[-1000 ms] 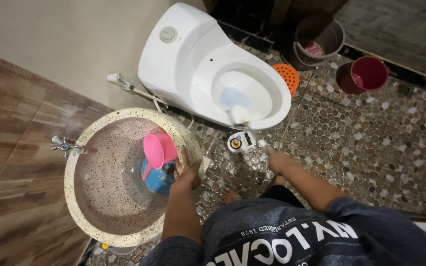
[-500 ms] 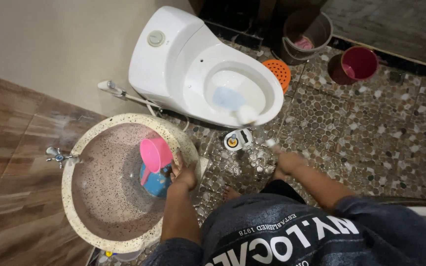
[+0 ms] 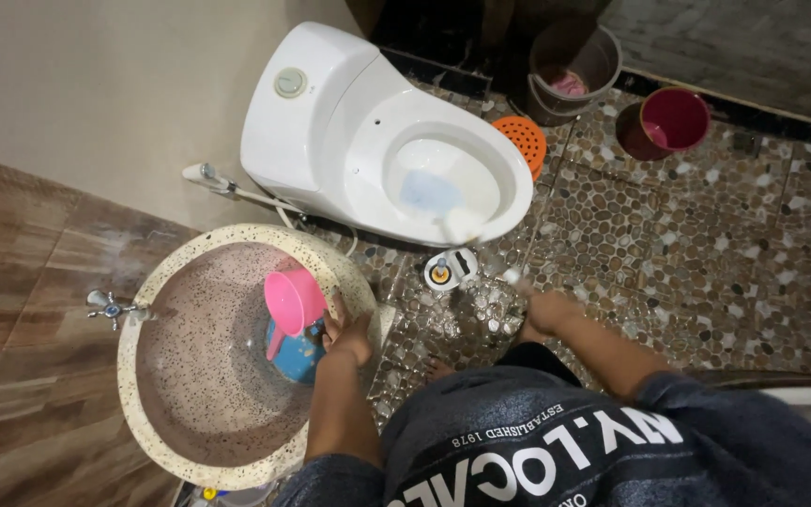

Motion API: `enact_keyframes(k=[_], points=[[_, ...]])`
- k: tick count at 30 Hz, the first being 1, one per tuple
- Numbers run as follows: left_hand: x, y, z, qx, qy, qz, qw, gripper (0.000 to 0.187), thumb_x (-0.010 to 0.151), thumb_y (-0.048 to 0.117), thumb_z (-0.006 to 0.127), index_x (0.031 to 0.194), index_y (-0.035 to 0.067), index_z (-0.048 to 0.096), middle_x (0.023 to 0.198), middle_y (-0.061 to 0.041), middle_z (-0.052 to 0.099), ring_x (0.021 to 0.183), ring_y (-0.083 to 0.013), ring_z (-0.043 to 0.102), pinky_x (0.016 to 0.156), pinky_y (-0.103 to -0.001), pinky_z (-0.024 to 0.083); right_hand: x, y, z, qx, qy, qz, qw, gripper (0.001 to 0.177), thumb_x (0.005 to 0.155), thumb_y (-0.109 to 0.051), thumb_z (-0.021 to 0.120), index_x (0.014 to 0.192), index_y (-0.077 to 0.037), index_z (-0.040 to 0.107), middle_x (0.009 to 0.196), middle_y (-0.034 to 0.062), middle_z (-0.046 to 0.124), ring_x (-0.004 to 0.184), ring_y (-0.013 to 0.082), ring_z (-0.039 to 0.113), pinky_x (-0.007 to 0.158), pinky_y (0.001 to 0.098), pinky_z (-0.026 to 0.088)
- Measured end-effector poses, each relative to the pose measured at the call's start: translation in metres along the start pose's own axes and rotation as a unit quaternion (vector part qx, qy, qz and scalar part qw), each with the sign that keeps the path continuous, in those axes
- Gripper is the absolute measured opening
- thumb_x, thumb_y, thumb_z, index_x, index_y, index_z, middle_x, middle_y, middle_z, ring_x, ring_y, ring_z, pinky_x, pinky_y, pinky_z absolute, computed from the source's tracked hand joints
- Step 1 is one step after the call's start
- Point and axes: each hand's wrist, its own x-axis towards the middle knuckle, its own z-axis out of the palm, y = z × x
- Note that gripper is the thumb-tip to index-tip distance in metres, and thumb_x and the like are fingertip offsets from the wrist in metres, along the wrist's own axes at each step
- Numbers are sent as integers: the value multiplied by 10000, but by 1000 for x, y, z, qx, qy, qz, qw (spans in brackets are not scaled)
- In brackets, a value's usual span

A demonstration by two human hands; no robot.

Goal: The person cleans a white toilet bowl using a toilet brush and water from a pink scoop. They repeatedly scoop water from a large stone basin and pour it into the toilet while scrubbing the interior surfaces.

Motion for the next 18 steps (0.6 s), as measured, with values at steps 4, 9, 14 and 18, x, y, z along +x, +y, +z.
enact_keyframes(k=[4,9,14,18], points=[[-17,9,-11,-4,0,-3,1000,715,1056,123,495,1643,415,209,1635,12,-448,1551,-377,-273,1270,-568,47,22,34,17,-15,-23,23,999,406,980,-203,443,1286,-80,681,1164,191,771,1166,354,720,1019,488,563],[0,2,-3,-14,-3,-2,1000,747,1033,82,513,1641,401,219,1610,21,-489,1539,-382,-297,1264,-580,35,73,88,46,51,10,156,986,583,1046,-354,226,1602,-288,388,1277,192,749,1247,359,690,1048,513,525],[-6,3,-5,-30,2,3,1000,759,1039,27,514,1642,394,235,1642,5,-439,1547,-385,-282,1267,-571,34,71,47,71,-15,-6,-3,1000,355,948,-247,502,1089,-87,786,1022,160,792,1054,319,763,944,474,599],[-4,3,-2,-26,3,3,1000,760,1036,46,524,1638,406,233,1632,13,-455,1549,-377,-279,1271,-571,28,75,67,55,-7,2,26,1000,336,962,-221,473,1234,-107,635,1067,181,778,1076,335,757,945,485,601]])
